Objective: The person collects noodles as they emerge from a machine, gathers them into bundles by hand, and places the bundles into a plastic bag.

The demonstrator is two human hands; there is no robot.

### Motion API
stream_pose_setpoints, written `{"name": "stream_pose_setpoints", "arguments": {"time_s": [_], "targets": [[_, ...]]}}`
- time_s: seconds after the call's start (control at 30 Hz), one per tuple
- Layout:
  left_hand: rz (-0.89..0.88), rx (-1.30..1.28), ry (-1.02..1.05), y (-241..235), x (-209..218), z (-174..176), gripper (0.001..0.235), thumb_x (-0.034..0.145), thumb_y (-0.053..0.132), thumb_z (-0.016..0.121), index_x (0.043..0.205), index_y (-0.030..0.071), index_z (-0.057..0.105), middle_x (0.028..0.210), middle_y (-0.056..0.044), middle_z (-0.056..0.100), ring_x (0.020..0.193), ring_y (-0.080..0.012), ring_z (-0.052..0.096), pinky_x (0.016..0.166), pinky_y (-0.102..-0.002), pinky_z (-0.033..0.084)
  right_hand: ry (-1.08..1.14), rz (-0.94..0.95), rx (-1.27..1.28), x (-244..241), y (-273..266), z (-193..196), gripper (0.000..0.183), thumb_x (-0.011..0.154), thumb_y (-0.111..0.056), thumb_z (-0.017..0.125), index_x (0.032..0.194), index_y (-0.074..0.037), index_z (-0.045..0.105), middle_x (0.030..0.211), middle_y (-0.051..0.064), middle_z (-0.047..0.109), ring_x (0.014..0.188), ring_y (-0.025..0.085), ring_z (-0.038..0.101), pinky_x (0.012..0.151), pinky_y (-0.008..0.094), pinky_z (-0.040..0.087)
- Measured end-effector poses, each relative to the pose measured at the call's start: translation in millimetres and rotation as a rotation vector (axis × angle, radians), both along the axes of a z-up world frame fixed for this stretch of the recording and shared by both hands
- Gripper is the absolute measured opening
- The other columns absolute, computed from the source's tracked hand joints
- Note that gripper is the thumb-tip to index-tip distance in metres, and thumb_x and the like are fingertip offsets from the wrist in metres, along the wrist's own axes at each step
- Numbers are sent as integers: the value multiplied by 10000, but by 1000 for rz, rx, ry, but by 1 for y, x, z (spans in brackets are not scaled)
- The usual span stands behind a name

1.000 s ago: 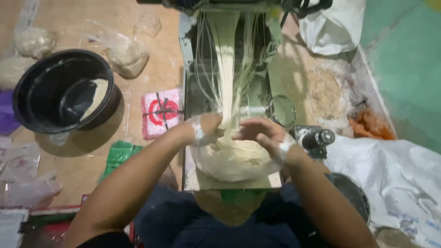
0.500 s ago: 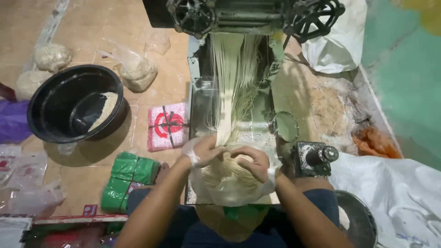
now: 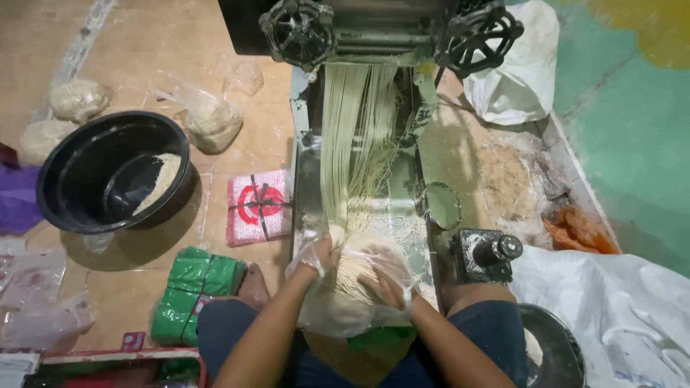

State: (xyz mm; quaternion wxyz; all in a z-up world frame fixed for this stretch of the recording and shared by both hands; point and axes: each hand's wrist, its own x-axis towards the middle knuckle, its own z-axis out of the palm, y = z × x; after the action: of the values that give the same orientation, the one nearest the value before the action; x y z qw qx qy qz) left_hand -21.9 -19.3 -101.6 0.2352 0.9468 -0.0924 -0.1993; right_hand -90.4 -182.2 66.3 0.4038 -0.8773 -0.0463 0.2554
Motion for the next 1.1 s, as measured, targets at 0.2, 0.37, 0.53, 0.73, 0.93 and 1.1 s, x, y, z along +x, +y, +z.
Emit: {"name": "stream_pose_setpoints", "arguments": {"time_s": [0.2, 0.37, 0.53, 0.73, 0.93, 1.1], "targets": [[94, -34, -30, -7, -14, 15, 367, 807, 335, 445, 990, 18, 471, 884, -218, 611, 938, -361, 580, 797, -447, 464, -137, 147, -195, 10, -16, -71, 713, 784, -632, 377, 1287, -128, 391, 1361, 62, 344, 1296, 211, 231, 1098, 315, 109], [110, -162, -73, 0, -15, -2, 366, 788, 332, 453, 986, 24, 476, 904, -248, 592, 954, -396, 553, 805, -497, 437, -99, 141, -133, 5, -16, -54, 745, 788, -631, 370, 1275, -68, 395, 1358, 109, 335, 1291, 242, 229, 1092, 336, 119], [132, -143, -69, 0, -21, 17, 375, 801, 334, 421, 997, 17, 460, 897, -261, 593, 959, -398, 553, 820, -494, 427, -249, 275, -221, 14, -34, -118, 670, 817, -584, 351, 1294, -114, 372, 1370, 56, 329, 1307, 229, 185, 1098, 338, 75], [145, -138, -52, 0, -11, -9, 387, 788, 337, 437, 997, 12, 467, 872, -271, 599, 941, -409, 559, 810, -511, 422, -330, 273, -211, 12, -36, -132, 632, 832, -563, 352, 1257, -99, 412, 1353, 48, 357, 1301, 247, 191, 1094, 358, 85], [134, -121, -7, 5, -9, -6, 380, 783, 342, 452, 1027, 51, 478, 913, -235, 608, 960, -388, 560, 822, -475, 432, -207, 58, 40, 6, -28, -133, 599, 822, -435, 467, 1212, 19, 440, 1280, 186, 409, 1238, 334, 296, 1063, 424, 175], [109, -152, 21, -21, -3, 115, 417, 811, 355, 480, 972, -26, 535, 942, -248, 588, 969, -386, 558, 799, -486, 438, -45, -65, 229, 31, -30, -77, 362, 789, -357, 541, 1051, -117, 608, 1127, 129, 579, 1094, 297, 509, 973, 415, 347]]}}
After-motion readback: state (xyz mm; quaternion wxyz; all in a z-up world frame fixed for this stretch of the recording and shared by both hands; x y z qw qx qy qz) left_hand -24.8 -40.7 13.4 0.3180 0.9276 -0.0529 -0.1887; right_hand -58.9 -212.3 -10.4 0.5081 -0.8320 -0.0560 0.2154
